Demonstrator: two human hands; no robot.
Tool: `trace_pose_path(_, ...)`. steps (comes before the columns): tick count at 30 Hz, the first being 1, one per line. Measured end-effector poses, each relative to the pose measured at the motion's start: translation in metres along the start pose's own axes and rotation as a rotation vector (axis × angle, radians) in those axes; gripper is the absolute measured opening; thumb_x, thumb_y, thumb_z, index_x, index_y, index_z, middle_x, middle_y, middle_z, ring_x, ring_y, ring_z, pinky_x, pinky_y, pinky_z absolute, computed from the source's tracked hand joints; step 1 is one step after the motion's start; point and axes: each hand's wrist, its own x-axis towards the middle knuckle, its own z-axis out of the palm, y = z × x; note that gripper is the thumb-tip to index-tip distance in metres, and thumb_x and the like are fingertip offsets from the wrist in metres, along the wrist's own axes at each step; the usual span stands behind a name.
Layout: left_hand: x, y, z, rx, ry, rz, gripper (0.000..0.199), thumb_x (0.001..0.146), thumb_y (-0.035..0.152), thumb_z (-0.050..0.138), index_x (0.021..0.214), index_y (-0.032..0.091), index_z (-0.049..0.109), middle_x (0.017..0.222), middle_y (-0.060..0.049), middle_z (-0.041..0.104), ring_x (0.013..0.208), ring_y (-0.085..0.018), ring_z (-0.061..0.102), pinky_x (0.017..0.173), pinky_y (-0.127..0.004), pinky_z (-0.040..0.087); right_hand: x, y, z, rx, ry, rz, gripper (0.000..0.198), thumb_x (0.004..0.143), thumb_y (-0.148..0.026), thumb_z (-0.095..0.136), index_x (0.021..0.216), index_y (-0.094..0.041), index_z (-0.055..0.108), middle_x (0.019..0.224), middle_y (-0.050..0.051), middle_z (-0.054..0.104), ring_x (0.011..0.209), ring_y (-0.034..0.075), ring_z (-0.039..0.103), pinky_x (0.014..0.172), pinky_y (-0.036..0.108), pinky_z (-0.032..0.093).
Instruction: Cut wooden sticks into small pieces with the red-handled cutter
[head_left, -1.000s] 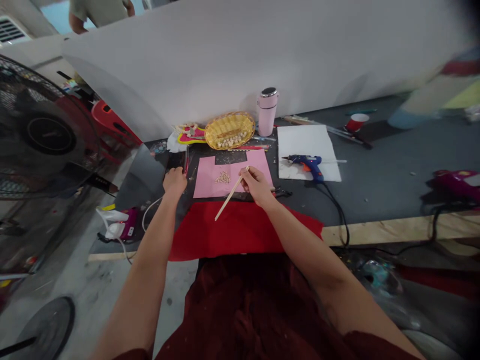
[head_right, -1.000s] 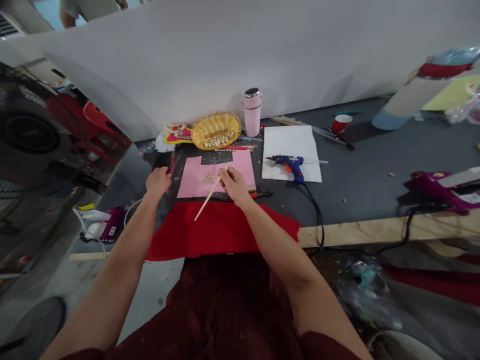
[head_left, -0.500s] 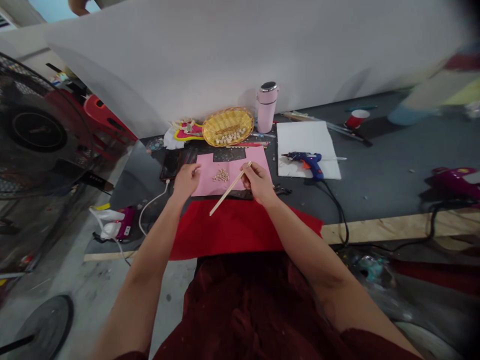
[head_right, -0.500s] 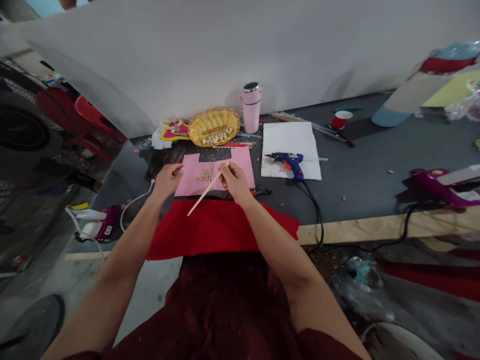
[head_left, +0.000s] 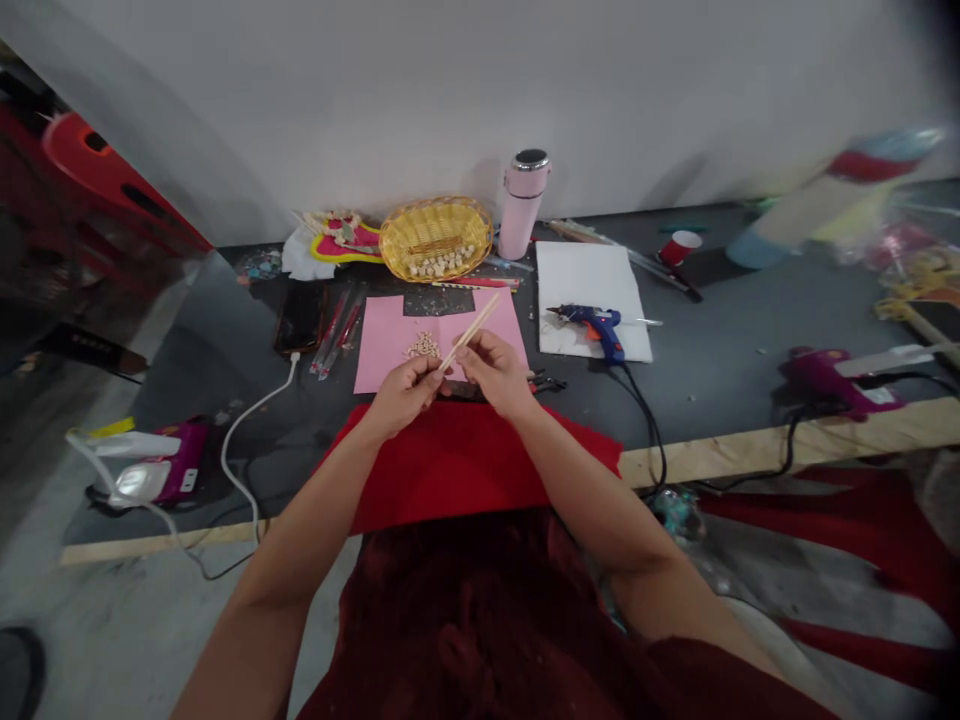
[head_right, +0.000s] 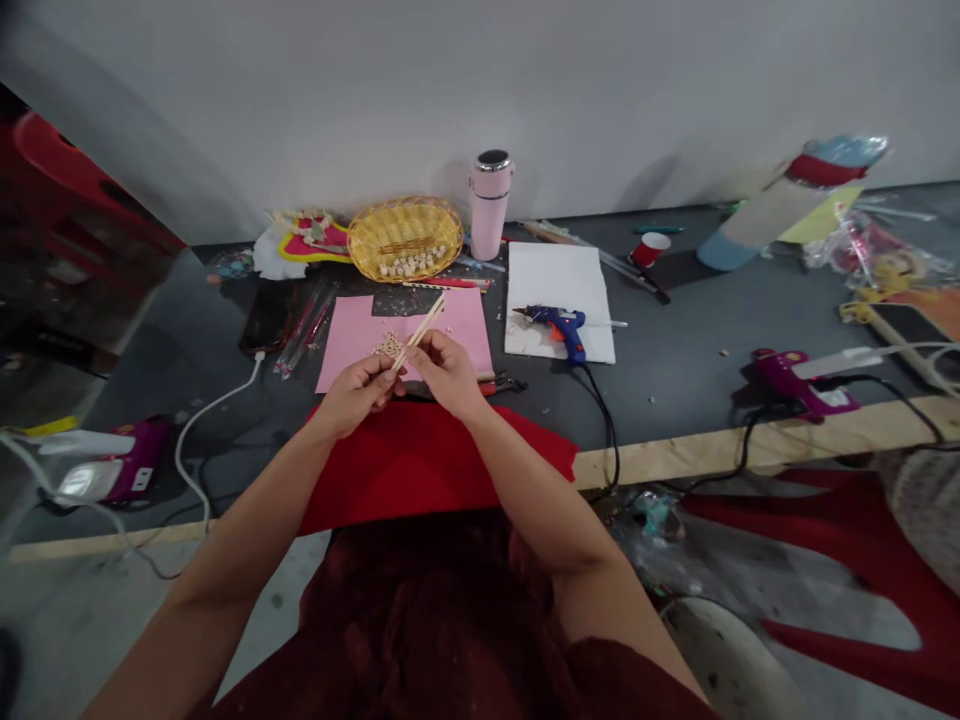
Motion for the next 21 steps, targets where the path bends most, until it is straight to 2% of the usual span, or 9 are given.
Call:
trace_pose_path(2,-0.0004,0.0028,-0.0002,-0.037,0.029,0.0,0.025,0.083,0.039,0.06,0.09,0.016,0.055,0.074,-0.001,0.063,0.044,-0.003,0.04,0.041,-0.015,0.031,-0.0029,-0.0004,0.0043,-0.066,-0.032,0.014,0.028,0.078,-0.047,0.067,0.082,-0.021,0.06,0.065,-0.005,0.05,0.051,0.007,0.038,0.046,0.022,0.029)
trace_pose_path(7,-0.0002,0.006,-0.001,-0.085,0.061,-0.003,0.023,0.081,0.038,0.062,0.087,0.016,0.054,0.074,0.0,0.063,0.045,-0.004,0.045,0.041,-0.016,0.036,-0.0051,-0.0021,0.0063,-0.096,0.006,0.013,0.026,0.08,-0.047,0.064,0.08,-0.021,0.059,0.064,-0.005,0.047,0.052,0.008,0.035,0.047,0.023,0.027)
trace_pose_path(12,-0.0005,0.0056,-0.0048,-0.124,0.013,-0.059,0.023,0.082,0.038,0.062,0.087,0.017,0.054,0.076,-0.001,0.064,0.047,-0.004,0.048,0.039,-0.015,0.038,-0.0066,-0.003,0.0051,-0.109,-0.021,-0.005,0.024,0.084,-0.044,0.06,0.081,-0.021,0.057,0.066,-0.004,0.046,0.057,0.009,0.037,0.051,0.023,0.03)
trace_pose_path(21,-0.0034,0.0086,-0.0056,-0.214,-0.063,-0.17,0.024,0.082,0.039,0.062,0.089,0.016,0.056,0.082,-0.005,0.07,0.053,-0.009,0.062,0.048,-0.021,0.053,-0.0085,-0.0056,0.0072,-0.076,-0.037,0.046,0.026,0.085,-0.048,0.058,0.083,-0.022,0.055,0.066,-0.004,0.048,0.056,0.008,0.04,0.05,0.023,0.032)
